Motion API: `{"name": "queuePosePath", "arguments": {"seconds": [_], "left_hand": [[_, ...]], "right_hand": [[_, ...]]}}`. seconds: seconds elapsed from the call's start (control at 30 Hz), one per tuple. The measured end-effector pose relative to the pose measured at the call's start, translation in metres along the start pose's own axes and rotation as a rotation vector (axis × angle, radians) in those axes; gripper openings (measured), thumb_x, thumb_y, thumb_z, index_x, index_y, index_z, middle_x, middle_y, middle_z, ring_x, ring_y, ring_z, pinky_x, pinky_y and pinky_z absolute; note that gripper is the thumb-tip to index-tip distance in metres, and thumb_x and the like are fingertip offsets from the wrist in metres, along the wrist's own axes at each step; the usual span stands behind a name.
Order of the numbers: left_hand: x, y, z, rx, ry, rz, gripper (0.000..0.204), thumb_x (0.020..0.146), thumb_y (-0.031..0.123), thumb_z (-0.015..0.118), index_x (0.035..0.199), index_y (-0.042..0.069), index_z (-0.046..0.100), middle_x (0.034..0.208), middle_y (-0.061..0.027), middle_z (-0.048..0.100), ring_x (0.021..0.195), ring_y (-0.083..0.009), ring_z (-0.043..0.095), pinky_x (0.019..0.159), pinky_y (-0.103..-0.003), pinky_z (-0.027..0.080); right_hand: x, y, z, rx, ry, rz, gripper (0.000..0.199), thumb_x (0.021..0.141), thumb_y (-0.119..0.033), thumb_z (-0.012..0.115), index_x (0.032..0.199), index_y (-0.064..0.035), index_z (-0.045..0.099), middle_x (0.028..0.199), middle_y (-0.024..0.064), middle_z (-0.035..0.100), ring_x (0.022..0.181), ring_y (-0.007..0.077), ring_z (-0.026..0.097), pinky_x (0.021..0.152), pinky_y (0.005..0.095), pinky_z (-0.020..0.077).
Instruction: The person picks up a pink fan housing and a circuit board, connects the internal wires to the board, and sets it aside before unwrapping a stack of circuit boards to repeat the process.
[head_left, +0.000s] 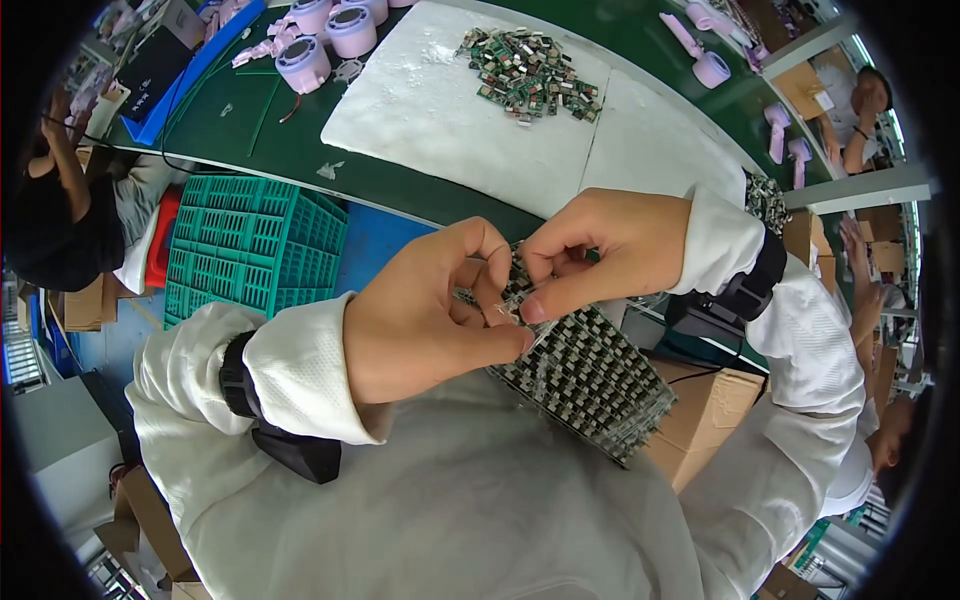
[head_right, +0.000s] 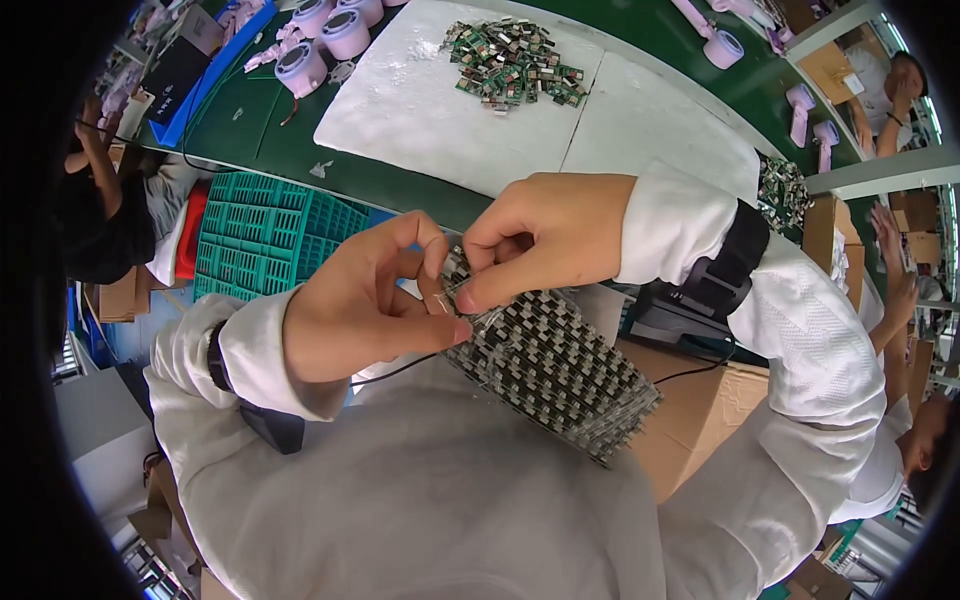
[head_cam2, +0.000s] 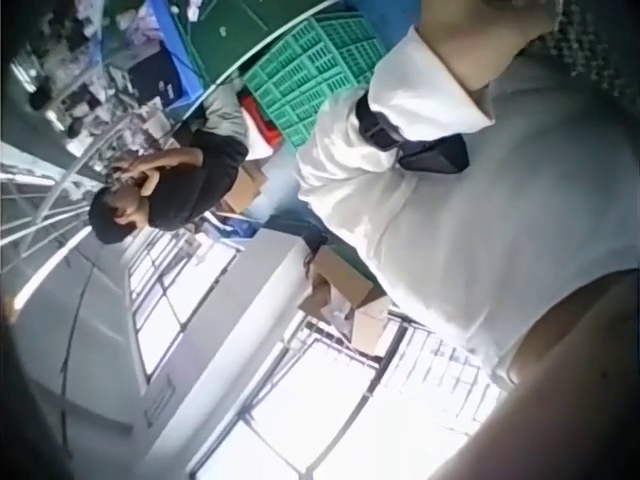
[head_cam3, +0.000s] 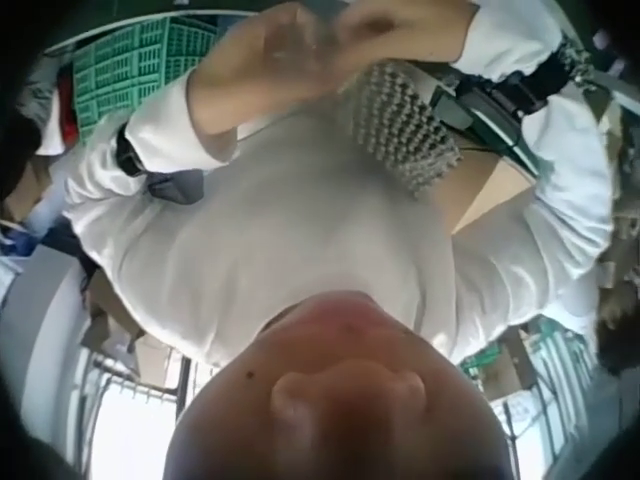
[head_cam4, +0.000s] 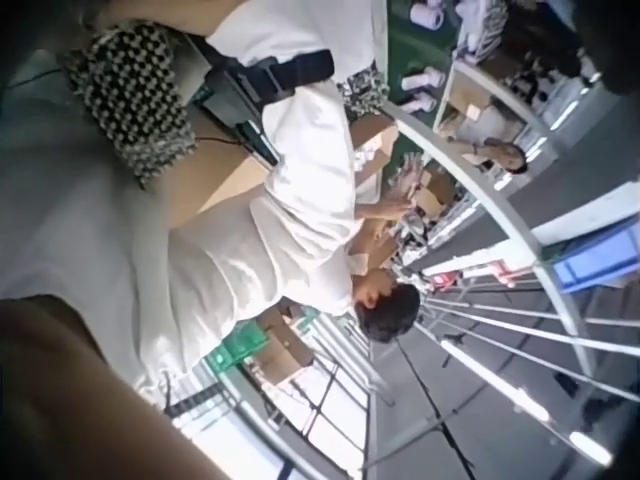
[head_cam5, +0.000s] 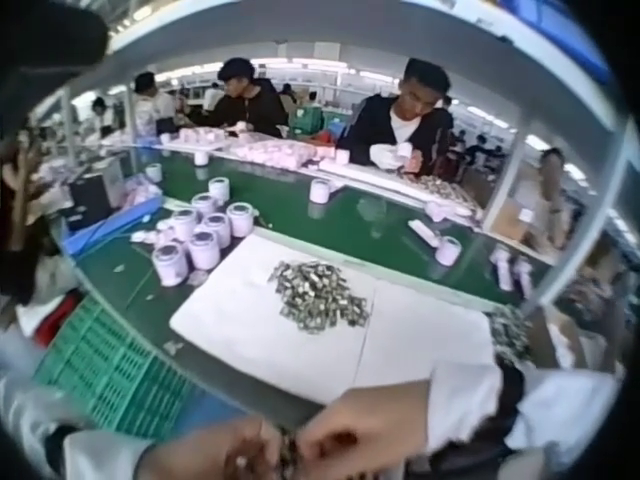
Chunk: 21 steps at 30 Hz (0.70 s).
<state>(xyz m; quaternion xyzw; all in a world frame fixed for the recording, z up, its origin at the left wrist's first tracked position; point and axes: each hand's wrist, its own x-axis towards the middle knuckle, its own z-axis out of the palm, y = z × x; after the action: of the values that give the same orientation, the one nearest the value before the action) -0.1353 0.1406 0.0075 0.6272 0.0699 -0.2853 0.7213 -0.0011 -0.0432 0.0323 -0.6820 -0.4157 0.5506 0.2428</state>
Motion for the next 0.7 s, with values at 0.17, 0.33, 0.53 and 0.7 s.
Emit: {"name": "queuePosePath", "arguments": {"seconds": [0.17,0.33,0.53,0.7], "left_hand": [[0.000,-0.005,0.001,0.067,-0.027,0.076,0.043,0.081,-0.003,0.080,0.103,0.007,0.044,0.083,-0.0028,0.060,0.058,-0.0017,0.054,0.046,-0.017,0.036],[-0.005,0.010,0.002,0.253,-0.058,0.018,0.033,0.083,0.003,0.080,0.108,0.002,0.059,0.074,0.0016,0.058,0.058,0.0005,0.050,0.048,-0.016,0.033],[-0.005,0.012,-0.005,0.382,-0.166,0.034,0.016,0.085,0.011,0.082,0.094,0.001,0.073,0.067,0.0030,0.057,0.055,0.0006,0.045,0.048,-0.020,0.030],[-0.003,0.007,-0.013,0.430,-0.190,0.137,0.023,0.087,0.019,0.080,0.077,0.000,0.073,0.059,-0.0022,0.056,0.052,-0.0065,0.045,0.048,-0.027,0.034]], "right_hand": [[-0.007,0.011,0.001,-0.026,0.028,-0.089,0.032,0.095,-0.027,0.072,0.077,-0.0025,0.061,0.058,-0.0011,0.045,0.056,0.0072,0.040,0.052,0.0292,0.0316],[-0.011,0.013,0.002,-0.009,0.038,-0.112,0.033,0.095,-0.025,0.072,0.075,-0.0020,0.059,0.057,-0.0001,0.044,0.055,0.0086,0.039,0.052,0.0303,0.0311],[-0.011,0.019,0.003,-0.039,0.061,-0.163,0.036,0.094,-0.024,0.073,0.072,-0.0025,0.054,0.057,0.0011,0.042,0.054,0.0110,0.038,0.051,0.0309,0.0306],[-0.016,0.025,0.009,-0.026,0.104,-0.234,0.038,0.093,-0.021,0.074,0.070,-0.0035,0.049,0.056,0.0011,0.039,0.052,0.0118,0.036,0.050,0.0321,0.0285]]}}
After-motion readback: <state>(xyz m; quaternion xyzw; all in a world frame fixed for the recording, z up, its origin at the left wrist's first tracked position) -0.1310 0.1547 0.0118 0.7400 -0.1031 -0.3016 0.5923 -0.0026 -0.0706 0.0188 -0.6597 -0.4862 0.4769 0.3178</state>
